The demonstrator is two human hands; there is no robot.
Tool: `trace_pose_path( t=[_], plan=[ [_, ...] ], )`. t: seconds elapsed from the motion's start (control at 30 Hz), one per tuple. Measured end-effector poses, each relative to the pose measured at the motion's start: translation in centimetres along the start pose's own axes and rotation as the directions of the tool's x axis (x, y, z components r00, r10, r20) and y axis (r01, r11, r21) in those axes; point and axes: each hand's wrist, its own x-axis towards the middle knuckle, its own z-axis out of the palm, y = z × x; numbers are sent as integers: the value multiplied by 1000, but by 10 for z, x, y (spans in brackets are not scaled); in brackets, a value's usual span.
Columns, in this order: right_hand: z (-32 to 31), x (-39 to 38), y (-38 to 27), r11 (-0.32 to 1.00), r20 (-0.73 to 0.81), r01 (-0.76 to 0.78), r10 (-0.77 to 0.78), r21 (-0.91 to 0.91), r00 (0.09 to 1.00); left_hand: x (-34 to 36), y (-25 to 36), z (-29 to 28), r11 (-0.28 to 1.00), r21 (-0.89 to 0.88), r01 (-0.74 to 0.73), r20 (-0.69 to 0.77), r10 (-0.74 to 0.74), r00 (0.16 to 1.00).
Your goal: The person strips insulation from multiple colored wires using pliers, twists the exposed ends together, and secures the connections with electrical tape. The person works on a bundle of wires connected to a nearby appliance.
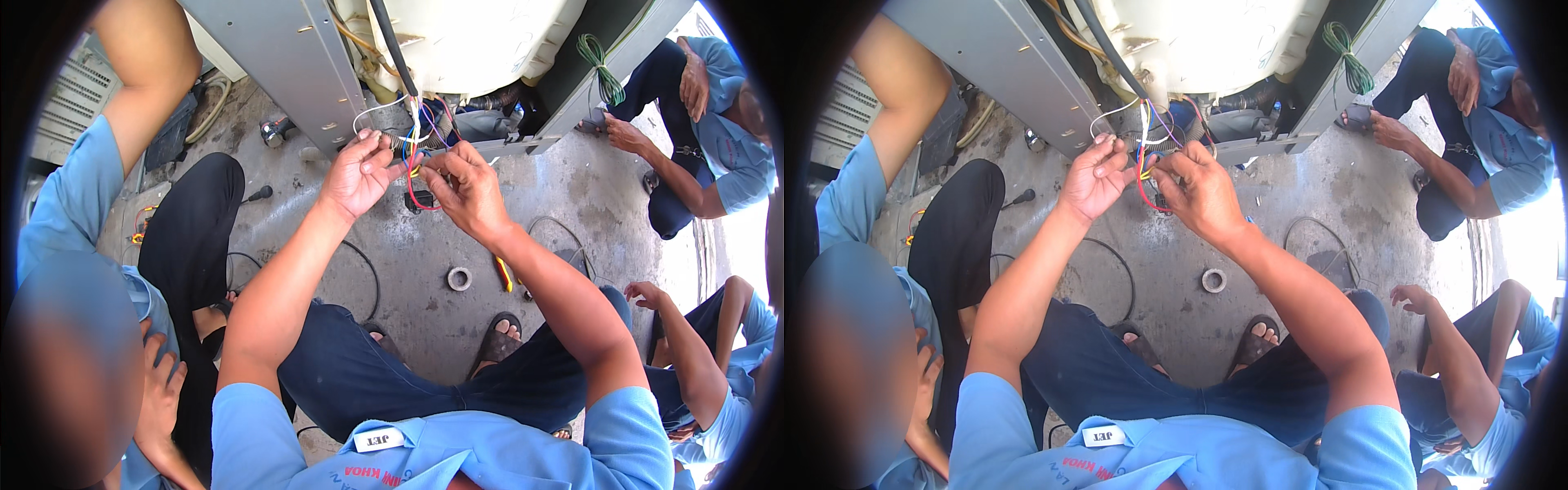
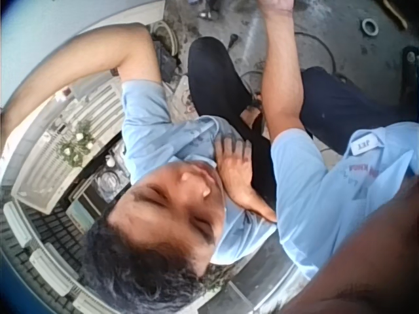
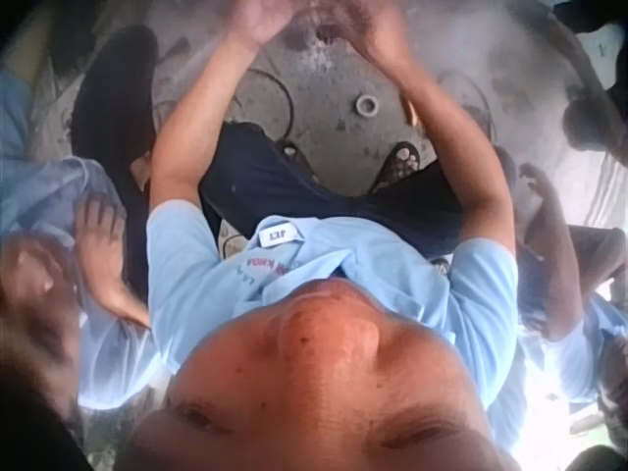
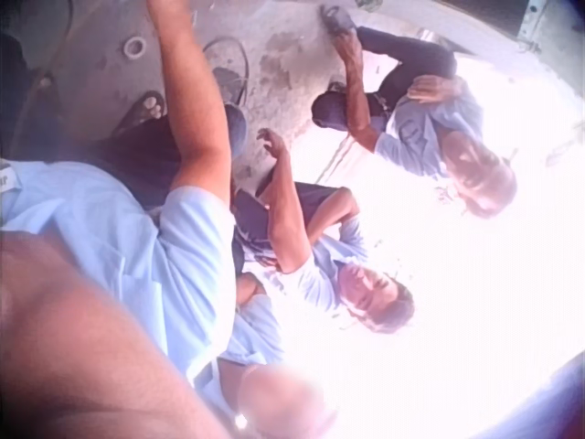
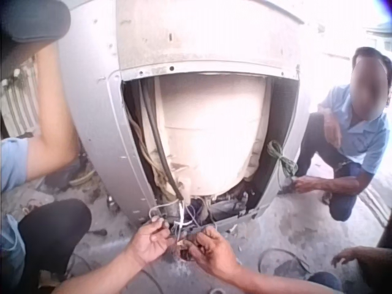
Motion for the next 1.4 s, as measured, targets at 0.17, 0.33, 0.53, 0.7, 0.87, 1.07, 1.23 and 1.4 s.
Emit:
trace_pose_path(
  t=[0.17, 0.33, 0.53, 0.7, 0.87, 1.07, 1.23, 1.4],
  plan=[
    [-3, -1, 0, 1000, 15, -16, 16, -1, 1000, -1, 0, -1, 998, -53, 12, -15, -13, 1000],
    [-6, 0, 0, 999, 38, -6, 7, -39, 999, 0, 0, -4, 999, -48, 19, 1, -19, 1000],
    [-5, 6, 21, 960, -143, -256, 271, 113, 952, 0, 1, -4, 998, -54, 20, -11, -21, 1000],
    [-10, 11, 31, 938, -184, -269, 310, 219, 933, -1, 0, -1, 997, -78, 20, -7, -20, 1000],
    [-11, 10, 34, 947, -186, -246, 285, 207, 940, -1, 0, 0, 997, -78, 25, 1, -25, 1000],
    [-12, 10, 30, 946, -188, -256, 293, 201, 937, -2, 1, -2, 995, -93, 30, -14, -32, 999],
    [-13, 10, 32, 945, -188, -259, 297, 200, 936, -1, 0, -2, 996, -88, 33, -14, -35, 999],
    [-13, 9, 34, 932, -161, -267, 311, 247, 937, 0, 0, -5, 998, -64, 30, -3, -31, 1000]
  ],
)
